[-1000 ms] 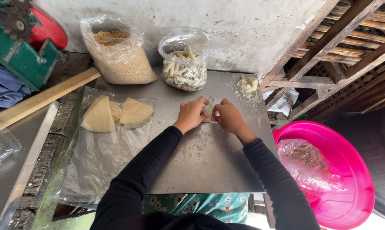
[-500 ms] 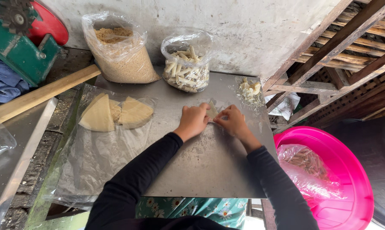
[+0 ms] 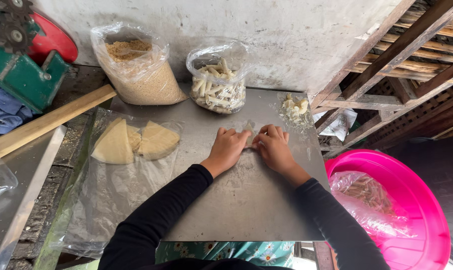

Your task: The person places a small amount of filling from a plastic bag onto triangular pastry sheets and then rolls them into cylindrical shapes by hand.

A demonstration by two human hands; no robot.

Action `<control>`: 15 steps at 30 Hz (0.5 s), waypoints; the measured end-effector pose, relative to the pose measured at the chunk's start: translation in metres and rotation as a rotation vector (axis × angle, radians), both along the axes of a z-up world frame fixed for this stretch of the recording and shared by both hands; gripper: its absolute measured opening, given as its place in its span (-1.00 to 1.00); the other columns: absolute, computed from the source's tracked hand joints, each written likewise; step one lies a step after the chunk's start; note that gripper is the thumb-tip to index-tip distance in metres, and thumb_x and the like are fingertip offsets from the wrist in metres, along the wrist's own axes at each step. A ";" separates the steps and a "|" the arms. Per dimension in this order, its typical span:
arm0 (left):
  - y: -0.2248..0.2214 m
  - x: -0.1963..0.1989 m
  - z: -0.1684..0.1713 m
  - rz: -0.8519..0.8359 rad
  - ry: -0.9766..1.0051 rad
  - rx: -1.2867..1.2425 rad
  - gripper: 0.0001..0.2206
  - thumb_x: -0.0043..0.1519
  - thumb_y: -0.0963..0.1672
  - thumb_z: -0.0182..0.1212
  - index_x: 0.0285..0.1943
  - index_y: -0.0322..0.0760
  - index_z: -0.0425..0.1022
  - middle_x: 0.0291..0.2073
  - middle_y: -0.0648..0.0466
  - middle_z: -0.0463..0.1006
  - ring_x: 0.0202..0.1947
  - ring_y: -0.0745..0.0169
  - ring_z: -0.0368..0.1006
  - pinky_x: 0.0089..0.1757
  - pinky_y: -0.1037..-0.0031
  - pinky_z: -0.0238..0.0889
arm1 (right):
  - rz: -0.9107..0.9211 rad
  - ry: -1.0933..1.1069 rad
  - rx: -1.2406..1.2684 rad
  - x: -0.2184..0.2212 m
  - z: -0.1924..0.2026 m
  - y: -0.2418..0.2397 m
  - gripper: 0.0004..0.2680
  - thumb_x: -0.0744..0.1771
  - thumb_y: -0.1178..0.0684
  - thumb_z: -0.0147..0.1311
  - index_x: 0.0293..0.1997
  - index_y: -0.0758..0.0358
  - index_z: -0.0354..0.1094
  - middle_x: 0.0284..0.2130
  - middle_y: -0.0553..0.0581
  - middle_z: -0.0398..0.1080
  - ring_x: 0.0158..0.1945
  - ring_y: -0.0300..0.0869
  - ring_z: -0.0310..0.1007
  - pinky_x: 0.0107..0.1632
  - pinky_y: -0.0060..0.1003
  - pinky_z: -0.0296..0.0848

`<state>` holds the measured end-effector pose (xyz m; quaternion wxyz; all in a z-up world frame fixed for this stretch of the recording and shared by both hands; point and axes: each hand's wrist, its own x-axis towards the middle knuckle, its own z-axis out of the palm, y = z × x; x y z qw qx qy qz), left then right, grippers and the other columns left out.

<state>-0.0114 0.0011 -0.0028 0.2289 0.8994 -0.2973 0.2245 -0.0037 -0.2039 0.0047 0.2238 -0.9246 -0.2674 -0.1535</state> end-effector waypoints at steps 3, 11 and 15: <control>-0.007 -0.001 0.004 0.103 0.105 0.046 -0.76 0.25 -0.18 0.29 0.08 -0.16 0.47 -0.47 0.17 0.59 -0.31 0.22 0.46 -0.13 0.33 0.07 | -0.130 0.068 0.020 0.005 0.000 0.005 -0.95 0.28 0.04 0.26 -0.27 0.07 0.55 -0.11 0.03 0.32 0.09 -0.03 0.20 0.09 -0.09 0.08; -0.005 0.006 0.007 0.062 0.066 -0.140 -0.66 0.20 -0.17 0.33 0.16 -0.23 0.45 -0.41 0.17 0.64 -0.27 0.22 0.43 -0.13 0.28 0.05 | -0.112 0.065 0.033 0.009 -0.002 0.009 -0.97 0.30 0.05 0.25 -0.25 0.02 0.55 -0.11 0.03 0.31 0.07 -0.04 0.21 0.12 -0.11 0.07; 0.003 0.003 0.002 -0.061 -0.067 -0.092 -0.64 0.19 -0.15 0.31 0.18 -0.26 0.45 -0.37 0.19 0.65 -0.27 0.23 0.43 -0.14 0.27 0.04 | 0.006 -0.050 -0.010 0.005 0.000 -0.004 -0.89 0.22 0.10 0.26 -0.24 -0.01 0.55 -0.09 0.00 0.33 0.06 -0.04 0.22 0.08 -0.10 0.07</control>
